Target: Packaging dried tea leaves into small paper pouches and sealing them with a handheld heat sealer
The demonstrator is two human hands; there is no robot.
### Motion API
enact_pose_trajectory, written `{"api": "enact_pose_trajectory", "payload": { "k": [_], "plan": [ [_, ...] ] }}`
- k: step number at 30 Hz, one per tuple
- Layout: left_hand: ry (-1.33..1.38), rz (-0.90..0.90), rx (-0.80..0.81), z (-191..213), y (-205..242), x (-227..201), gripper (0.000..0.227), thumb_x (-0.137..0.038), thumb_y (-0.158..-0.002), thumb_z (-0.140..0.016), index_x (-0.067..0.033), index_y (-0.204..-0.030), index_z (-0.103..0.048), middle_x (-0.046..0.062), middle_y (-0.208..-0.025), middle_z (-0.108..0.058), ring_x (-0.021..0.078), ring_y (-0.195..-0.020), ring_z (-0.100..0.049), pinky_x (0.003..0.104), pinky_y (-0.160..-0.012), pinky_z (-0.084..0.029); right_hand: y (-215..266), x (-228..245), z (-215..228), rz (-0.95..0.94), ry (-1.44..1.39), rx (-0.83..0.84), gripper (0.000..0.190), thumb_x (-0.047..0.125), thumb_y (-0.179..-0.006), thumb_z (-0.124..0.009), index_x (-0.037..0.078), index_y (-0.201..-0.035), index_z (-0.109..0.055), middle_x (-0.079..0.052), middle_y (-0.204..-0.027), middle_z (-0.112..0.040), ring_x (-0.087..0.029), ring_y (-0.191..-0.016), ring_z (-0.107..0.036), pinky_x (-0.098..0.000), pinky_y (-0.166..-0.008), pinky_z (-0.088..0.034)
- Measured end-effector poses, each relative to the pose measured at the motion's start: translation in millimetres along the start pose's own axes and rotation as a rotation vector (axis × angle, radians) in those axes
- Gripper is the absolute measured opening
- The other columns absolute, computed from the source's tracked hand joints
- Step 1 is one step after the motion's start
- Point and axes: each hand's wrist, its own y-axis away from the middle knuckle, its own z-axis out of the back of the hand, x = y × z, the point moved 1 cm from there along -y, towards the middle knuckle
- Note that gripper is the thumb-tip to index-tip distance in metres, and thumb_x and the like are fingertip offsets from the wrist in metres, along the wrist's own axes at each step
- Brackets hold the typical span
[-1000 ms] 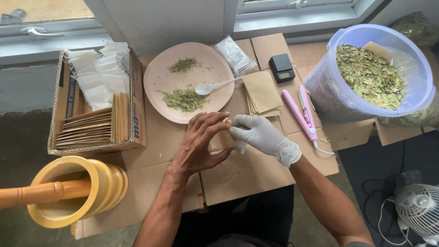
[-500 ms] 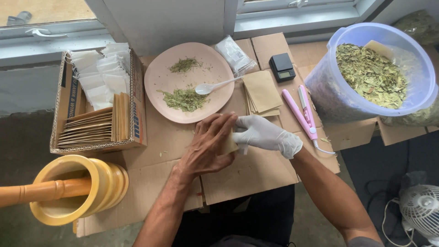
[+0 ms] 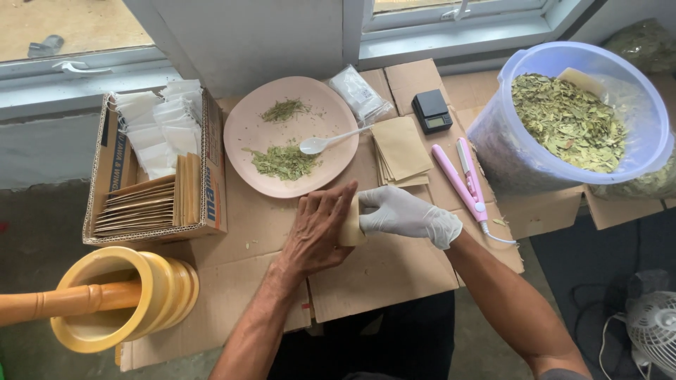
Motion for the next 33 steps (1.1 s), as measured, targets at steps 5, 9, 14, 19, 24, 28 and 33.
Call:
{"api": "enact_pose_trajectory", "payload": {
  "k": [5,9,14,19,24,28,33],
  "plan": [
    [0.047,-0.025,-0.087,2,-5,4,0.131,-0.027,-0.059,-0.097,-0.0192,-0.178,-0.041,0.014,-0.138,-0.069,0.0358,-0.119,-0.062,0.049,-0.101,-0.049,5,10,8,-0.007,0.117,-0.060,0.061,0.034,-0.087,-0.091,0.019,-0.145,-0.080,-0.008,-0.110,-0.088,-0.025,-0.115,-0.080,-0.0488,-0.108,-0.062],
    [0.086,-0.040,-0.178,-5,-2,8,0.126,-0.022,-0.060,-0.097,-0.0189,-0.175,-0.046,0.012,-0.124,-0.075,0.0339,-0.113,-0.069,0.046,-0.099,-0.054,22,26,13,-0.006,0.326,-0.137,0.054,0.038,-0.085,-0.089,0.026,-0.137,-0.084,-0.007,-0.098,-0.088,-0.031,-0.108,-0.083,-0.0523,-0.104,-0.063],
    [0.117,-0.096,-0.188,0,-2,3,0.129,-0.022,-0.055,-0.097,-0.0153,-0.174,-0.048,0.011,-0.121,-0.076,0.0333,-0.113,-0.070,0.046,-0.098,-0.054,41,55,12,-0.014,0.378,-0.092,0.051,0.035,-0.084,-0.080,0.024,-0.134,-0.083,-0.014,-0.110,-0.088,-0.039,-0.123,-0.078,-0.0559,-0.110,-0.060],
    [0.115,-0.118,-0.200,1,0,-1,0.127,-0.023,-0.056,-0.097,-0.0183,-0.173,-0.049,0.011,-0.115,-0.076,0.0332,-0.109,-0.072,0.046,-0.093,-0.054,33,50,5,-0.032,0.443,-0.049,0.051,0.023,-0.080,-0.074,0.021,-0.130,-0.085,-0.018,-0.112,-0.086,-0.040,-0.125,-0.077,-0.0563,-0.110,-0.059],
    [0.115,-0.146,-0.207,2,-3,-6,0.139,-0.024,-0.049,-0.103,-0.0220,-0.175,-0.046,0.009,-0.117,-0.076,0.0331,-0.109,-0.071,0.047,-0.094,-0.053,7,8,4,-0.053,0.447,-0.061,0.050,0.025,-0.079,-0.076,0.025,-0.128,-0.087,-0.013,-0.115,-0.087,-0.037,-0.124,-0.078,-0.0533,-0.108,-0.061],
    [0.077,-0.191,-0.230,2,-5,-10,0.137,-0.023,-0.046,-0.103,-0.0170,-0.172,-0.051,0.009,-0.113,-0.076,0.0312,-0.105,-0.071,0.046,-0.095,-0.053,29,43,1,-0.035,0.598,-0.059,0.044,0.040,-0.079,-0.080,0.015,-0.115,-0.088,-0.018,-0.113,-0.086,-0.043,-0.121,-0.077,-0.0578,-0.106,-0.061],
    [0.104,-0.191,-0.291,0,-5,-11,0.137,-0.021,-0.047,-0.105,-0.0142,-0.172,-0.051,0.012,-0.110,-0.076,0.0328,-0.098,-0.071,0.047,-0.091,-0.054,37,55,-5,-0.014,0.648,-0.093,0.046,0.042,-0.080,-0.081,0.008,-0.112,-0.083,-0.019,-0.114,-0.085,-0.044,-0.122,-0.076,-0.0596,-0.105,-0.060]
  ]
}}
